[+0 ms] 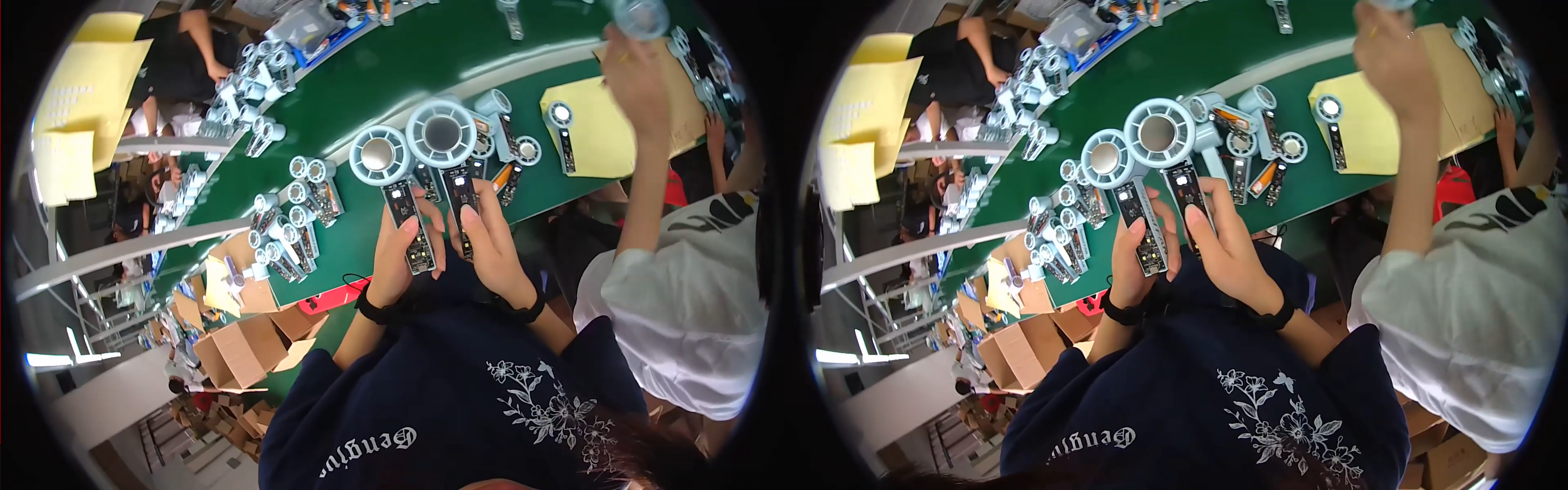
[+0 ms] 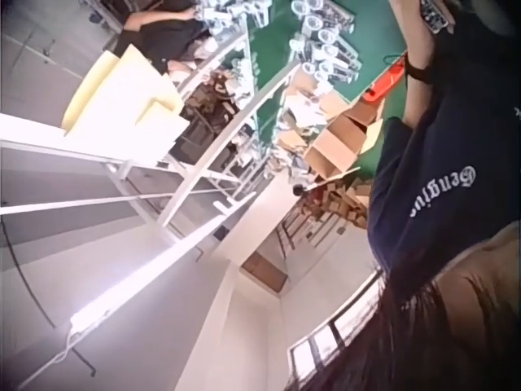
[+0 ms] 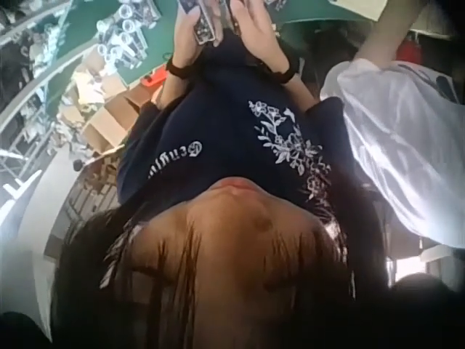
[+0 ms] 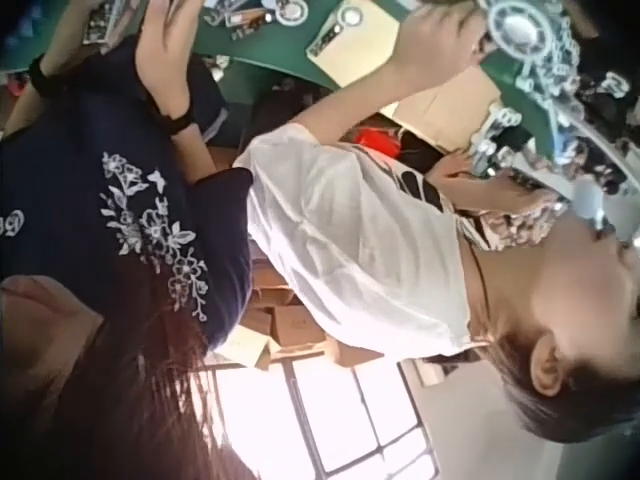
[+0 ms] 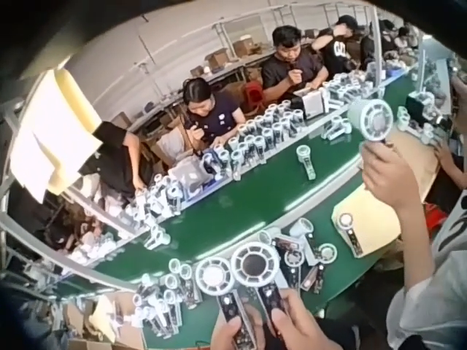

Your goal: The person picks up two handheld fans from a conveyor belt, presses buttons on their handles to test the blades and digital displays, and then places them back. This process is repeated with another pair of fans.

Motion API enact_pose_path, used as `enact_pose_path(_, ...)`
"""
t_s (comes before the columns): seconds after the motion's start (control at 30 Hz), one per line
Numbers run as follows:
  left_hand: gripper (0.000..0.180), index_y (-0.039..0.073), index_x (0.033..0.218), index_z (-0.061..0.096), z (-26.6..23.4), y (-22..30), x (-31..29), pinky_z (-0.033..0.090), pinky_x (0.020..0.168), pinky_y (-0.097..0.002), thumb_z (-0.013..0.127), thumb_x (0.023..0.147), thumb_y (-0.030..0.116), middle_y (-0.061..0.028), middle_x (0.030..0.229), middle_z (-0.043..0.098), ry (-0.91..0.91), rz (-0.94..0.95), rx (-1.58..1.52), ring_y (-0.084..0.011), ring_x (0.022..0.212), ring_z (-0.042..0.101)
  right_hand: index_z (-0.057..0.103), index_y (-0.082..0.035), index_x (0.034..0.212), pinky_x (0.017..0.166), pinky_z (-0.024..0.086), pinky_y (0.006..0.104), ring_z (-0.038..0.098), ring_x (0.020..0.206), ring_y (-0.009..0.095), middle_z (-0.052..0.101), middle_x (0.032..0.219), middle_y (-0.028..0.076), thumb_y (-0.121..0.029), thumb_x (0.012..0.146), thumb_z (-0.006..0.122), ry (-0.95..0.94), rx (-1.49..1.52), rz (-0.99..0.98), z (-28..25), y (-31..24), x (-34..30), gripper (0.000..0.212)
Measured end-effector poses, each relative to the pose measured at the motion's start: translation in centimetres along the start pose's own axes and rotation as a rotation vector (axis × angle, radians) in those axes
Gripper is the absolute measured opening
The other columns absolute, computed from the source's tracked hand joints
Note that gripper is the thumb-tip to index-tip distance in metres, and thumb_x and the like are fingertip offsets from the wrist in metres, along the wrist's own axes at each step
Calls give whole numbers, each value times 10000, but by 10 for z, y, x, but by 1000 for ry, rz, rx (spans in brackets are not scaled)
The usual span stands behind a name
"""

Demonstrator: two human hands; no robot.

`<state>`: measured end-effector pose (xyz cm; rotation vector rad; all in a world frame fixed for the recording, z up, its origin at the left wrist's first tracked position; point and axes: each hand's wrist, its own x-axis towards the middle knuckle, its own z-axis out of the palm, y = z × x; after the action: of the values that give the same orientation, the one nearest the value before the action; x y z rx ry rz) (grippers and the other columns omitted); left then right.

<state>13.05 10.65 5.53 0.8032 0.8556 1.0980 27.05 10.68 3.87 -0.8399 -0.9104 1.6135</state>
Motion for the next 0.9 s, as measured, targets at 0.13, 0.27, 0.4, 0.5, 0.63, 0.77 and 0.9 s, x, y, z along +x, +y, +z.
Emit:
enact_pose_path(0.13, 448, 4, 1208, 290, 7, -12, 14, 411, 344, -266, 455, 927, 312, -138, 898, 517, -63, 37, -52, -205, 482, 541, 384, -51, 1167, 463, 290, 180, 372, 517, 41, 458, 716, -2, -206, 988, 353, 80, -68, -134, -4, -2, 2, 238)
enact_pose_path(0.27, 438, -1, 1216, 289, 2, -24, 22, 414, 349, -263, 438, 935, 300, -136, 898, 516, -71, -9, -27, -199, 491, 543, 390, -48, 1161, 468, 296, 183, 374, 517, 46, 454, 699, -1, -217, 990, 343, 135, 36, -27, -13, 4, 3, 245)
enact_pose_path(0.4, 427, 3, 1227, 289, -4, -26, 20, 413, 348, -257, 415, 944, 296, -138, 900, 514, -3, -53, -48, -194, 497, 544, 397, -45, 1154, 464, 292, 180, 375, 514, 46, 457, 694, 1, -220, 991, 338, 103, -18, 30, -19, 10, 10, 247)
enact_pose_path(0.5, 423, 6, 1238, 290, -12, -27, 18, 415, 346, -256, 404, 948, 291, -140, 904, 514, 21, -14, -86, -194, 502, 546, 405, -46, 1142, 459, 288, 178, 375, 513, 43, 459, 696, 1, -218, 989, 345, 39, -68, 35, -19, 11, 15, 238)
enact_pose_path(0.63, 426, 10, 1253, 291, -16, -23, 17, 419, 346, -259, 398, 951, 291, -144, 910, 516, 32, 15, -81, -197, 509, 548, 416, -50, 1126, 452, 282, 175, 377, 513, 40, 465, 701, 1, -211, 984, 366, 16, -63, 67, -16, 14, 16, 221)
enact_pose_path(0.77, 436, 13, 1267, 289, -16, -17, 15, 426, 349, -264, 394, 955, 298, -149, 914, 519, 47, 27, -44, -200, 510, 547, 423, -54, 1119, 448, 283, 175, 381, 515, 38, 469, 709, 1, -212, 980, 382, 19, -77, 95, -13, 15, 21, 213)
enact_pose_path(0.9, 444, 16, 1279, 285, -26, -19, 14, 425, 349, -264, 385, 960, 308, -145, 903, 518, 61, 54, -17, -187, 499, 539, 434, -54, 1112, 450, 290, 175, 390, 516, 39, 475, 702, 1, -222, 981, 386, 17, -100, 80, -9, 23, 25, 219)
